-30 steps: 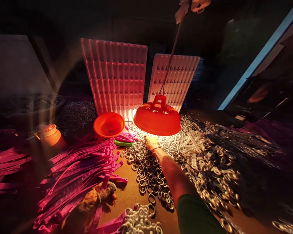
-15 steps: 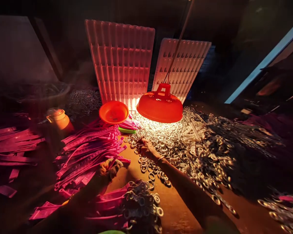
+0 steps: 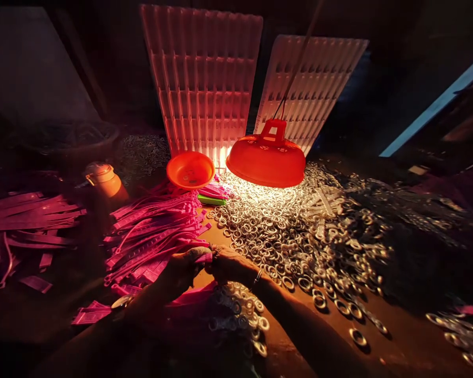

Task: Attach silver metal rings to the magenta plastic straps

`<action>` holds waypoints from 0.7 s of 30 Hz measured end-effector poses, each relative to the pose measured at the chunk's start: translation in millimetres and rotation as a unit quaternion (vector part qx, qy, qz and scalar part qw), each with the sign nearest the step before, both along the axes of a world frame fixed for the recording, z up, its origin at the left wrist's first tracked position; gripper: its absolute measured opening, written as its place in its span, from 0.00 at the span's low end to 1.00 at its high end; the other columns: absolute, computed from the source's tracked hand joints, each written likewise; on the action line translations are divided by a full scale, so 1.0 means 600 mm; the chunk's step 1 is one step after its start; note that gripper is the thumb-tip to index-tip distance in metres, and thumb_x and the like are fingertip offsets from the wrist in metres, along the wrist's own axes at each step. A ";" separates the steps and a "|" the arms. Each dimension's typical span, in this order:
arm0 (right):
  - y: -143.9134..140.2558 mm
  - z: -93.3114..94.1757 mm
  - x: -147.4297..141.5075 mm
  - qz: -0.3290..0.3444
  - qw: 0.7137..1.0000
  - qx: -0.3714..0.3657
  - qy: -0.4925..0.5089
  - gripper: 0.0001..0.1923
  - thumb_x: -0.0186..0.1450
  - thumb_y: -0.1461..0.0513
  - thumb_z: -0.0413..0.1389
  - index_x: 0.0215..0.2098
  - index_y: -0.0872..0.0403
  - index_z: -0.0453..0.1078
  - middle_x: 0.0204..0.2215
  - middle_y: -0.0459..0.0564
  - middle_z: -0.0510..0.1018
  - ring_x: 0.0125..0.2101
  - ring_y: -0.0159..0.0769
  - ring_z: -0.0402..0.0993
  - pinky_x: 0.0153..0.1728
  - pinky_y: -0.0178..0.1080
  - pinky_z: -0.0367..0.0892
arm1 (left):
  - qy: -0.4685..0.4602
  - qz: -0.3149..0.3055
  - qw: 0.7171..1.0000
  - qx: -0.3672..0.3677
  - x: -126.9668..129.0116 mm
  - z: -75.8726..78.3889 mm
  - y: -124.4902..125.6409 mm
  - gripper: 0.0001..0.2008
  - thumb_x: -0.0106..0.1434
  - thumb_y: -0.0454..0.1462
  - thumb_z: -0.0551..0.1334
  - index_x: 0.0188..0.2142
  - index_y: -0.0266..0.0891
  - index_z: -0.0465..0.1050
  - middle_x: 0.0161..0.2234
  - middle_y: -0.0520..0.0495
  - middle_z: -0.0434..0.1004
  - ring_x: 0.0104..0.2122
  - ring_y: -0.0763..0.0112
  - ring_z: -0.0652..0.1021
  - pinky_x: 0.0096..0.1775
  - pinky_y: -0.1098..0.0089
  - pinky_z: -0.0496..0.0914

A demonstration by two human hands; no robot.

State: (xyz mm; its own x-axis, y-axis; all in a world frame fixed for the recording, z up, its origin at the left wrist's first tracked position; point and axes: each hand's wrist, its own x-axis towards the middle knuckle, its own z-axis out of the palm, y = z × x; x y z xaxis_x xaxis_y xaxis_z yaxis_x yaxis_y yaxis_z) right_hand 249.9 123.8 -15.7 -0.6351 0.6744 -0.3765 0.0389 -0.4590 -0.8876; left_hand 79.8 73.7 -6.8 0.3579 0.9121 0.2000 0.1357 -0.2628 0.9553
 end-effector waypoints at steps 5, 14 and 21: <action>-0.015 -0.019 -0.015 -0.092 0.993 -0.039 0.059 0.15 0.53 0.52 0.57 0.27 0.54 0.62 0.19 0.43 0.67 0.16 0.24 0.60 0.15 0.29 0.59 | -0.037 0.097 0.993 -0.050 0.014 -0.004 0.006 0.12 0.61 0.37 0.56 0.42 0.37 0.74 0.34 0.43 0.76 0.33 0.65 0.74 0.37 0.67 0.67; -0.042 -0.030 -0.013 -0.189 0.960 0.201 -0.046 0.09 0.53 0.57 0.55 0.31 0.52 0.65 0.24 0.46 0.70 0.20 0.29 0.64 0.17 0.30 0.58 | -0.080 0.128 0.973 -0.172 0.022 -0.010 0.018 0.11 0.58 0.42 0.58 0.34 0.36 0.70 0.25 0.51 0.67 0.22 0.75 0.63 0.25 0.72 0.58; -0.028 -0.066 -0.011 -0.166 0.919 0.334 -0.127 0.07 0.50 0.64 0.51 0.29 0.52 0.67 0.23 0.47 0.67 0.25 0.34 0.63 0.23 0.34 0.62 | -0.104 0.076 0.979 -0.156 0.011 -0.023 0.015 0.10 0.55 0.39 0.58 0.35 0.36 0.72 0.27 0.48 0.70 0.26 0.72 0.69 0.27 0.72 0.62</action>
